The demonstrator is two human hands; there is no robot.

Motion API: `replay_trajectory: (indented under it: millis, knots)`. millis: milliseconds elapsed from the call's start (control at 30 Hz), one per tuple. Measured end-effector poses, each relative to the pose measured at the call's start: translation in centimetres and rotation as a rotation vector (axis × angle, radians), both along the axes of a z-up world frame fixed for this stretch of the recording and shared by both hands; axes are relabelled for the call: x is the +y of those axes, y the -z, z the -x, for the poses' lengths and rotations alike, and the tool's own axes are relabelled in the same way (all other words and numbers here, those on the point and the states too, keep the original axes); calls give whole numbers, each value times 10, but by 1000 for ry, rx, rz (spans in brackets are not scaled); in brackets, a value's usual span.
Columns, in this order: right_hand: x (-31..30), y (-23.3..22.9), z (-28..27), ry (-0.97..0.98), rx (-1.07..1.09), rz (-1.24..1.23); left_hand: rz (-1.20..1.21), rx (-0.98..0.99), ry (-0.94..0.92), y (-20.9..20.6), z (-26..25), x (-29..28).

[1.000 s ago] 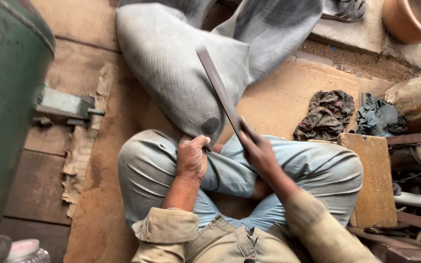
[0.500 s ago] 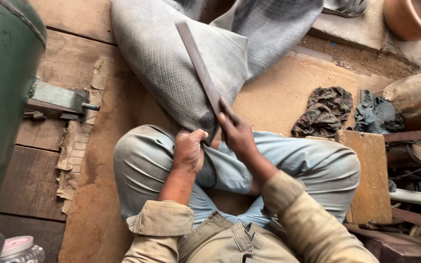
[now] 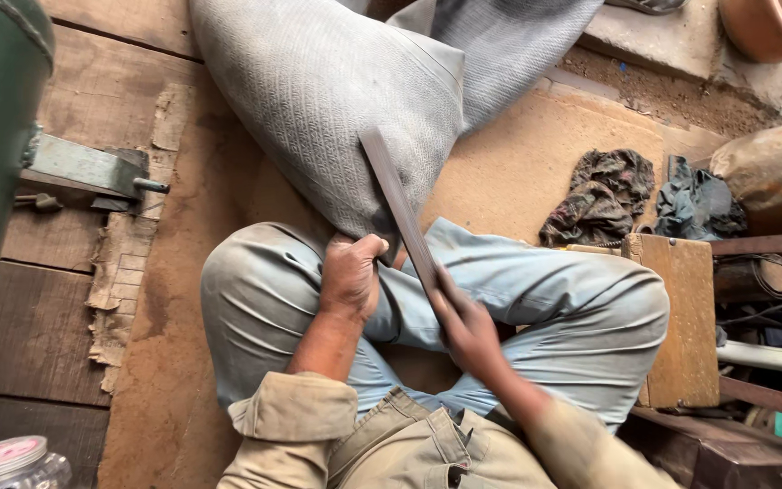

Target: The person uses a rasp to roughen the surface of a gray rubber inner tube and then trims around a patch area with scissors.

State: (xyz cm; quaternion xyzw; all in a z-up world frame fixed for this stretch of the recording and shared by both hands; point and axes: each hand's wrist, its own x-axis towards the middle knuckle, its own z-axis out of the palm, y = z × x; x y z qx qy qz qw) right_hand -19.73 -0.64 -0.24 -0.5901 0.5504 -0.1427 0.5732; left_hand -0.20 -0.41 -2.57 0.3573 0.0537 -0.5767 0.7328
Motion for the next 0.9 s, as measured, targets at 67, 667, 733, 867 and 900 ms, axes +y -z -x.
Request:
replay_trajectory:
  millis: [67,667,733,867,900]
  knots:
    - [-38,8,-44,-80,-118,164,27,-65,-1,-5,-8,2]
    - [7,-4,18,-49,31,-18,-1,-96,104,-12,-6,2]
    - [-24,4,-28,3,-70,-5,19,-61,101,-16,-11,2]
    - [-82,5,-87,28,-368,101,-30,-107,128,-29,-8,5]
    - [-87,3,-86,37,-441,126,-13,-143,139,-31,-6,6]
